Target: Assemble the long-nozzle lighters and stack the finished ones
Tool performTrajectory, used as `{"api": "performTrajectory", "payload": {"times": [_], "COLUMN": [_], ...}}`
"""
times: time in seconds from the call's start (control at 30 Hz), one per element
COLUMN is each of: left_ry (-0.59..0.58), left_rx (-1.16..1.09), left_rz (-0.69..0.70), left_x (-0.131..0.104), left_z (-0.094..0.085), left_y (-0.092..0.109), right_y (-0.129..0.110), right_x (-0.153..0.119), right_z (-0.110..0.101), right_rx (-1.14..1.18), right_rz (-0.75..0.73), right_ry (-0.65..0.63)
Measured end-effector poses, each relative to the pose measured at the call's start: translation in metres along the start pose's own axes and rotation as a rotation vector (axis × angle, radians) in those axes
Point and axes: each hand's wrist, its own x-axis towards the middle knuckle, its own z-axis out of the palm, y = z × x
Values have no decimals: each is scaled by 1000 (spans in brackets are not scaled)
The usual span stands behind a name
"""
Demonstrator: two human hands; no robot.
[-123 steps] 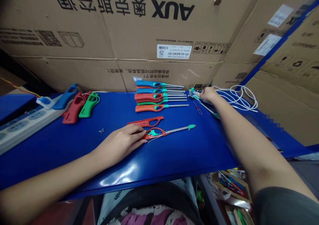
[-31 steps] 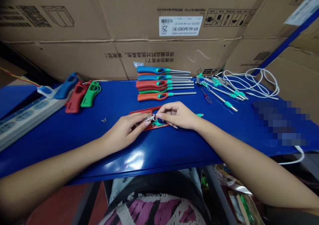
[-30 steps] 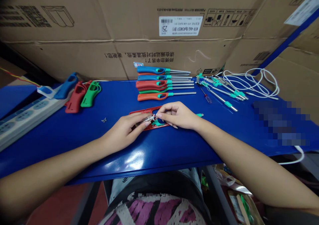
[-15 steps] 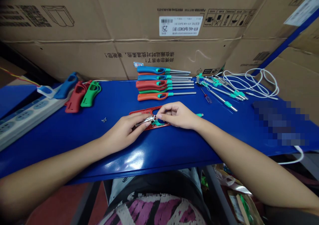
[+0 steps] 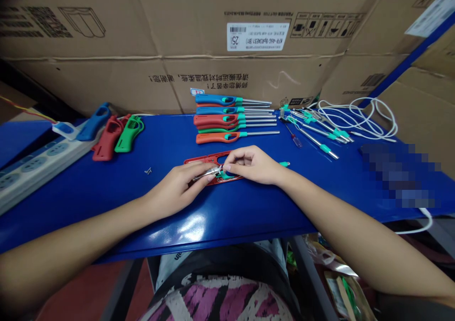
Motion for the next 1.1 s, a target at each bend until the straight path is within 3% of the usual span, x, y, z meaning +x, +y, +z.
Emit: {"api": "performTrajectory", "payload": {"times": [1.1], "left_ry": [-40], "left_rx": [-55], "left_rz": [-69], "left_x": [-1], "left_z": [3], "left_y": [2], "right_y": [1], "right_x": [0], "right_z": [4], "right_rx": [-98], "right_rz": [9], "right_ry": [50]}}
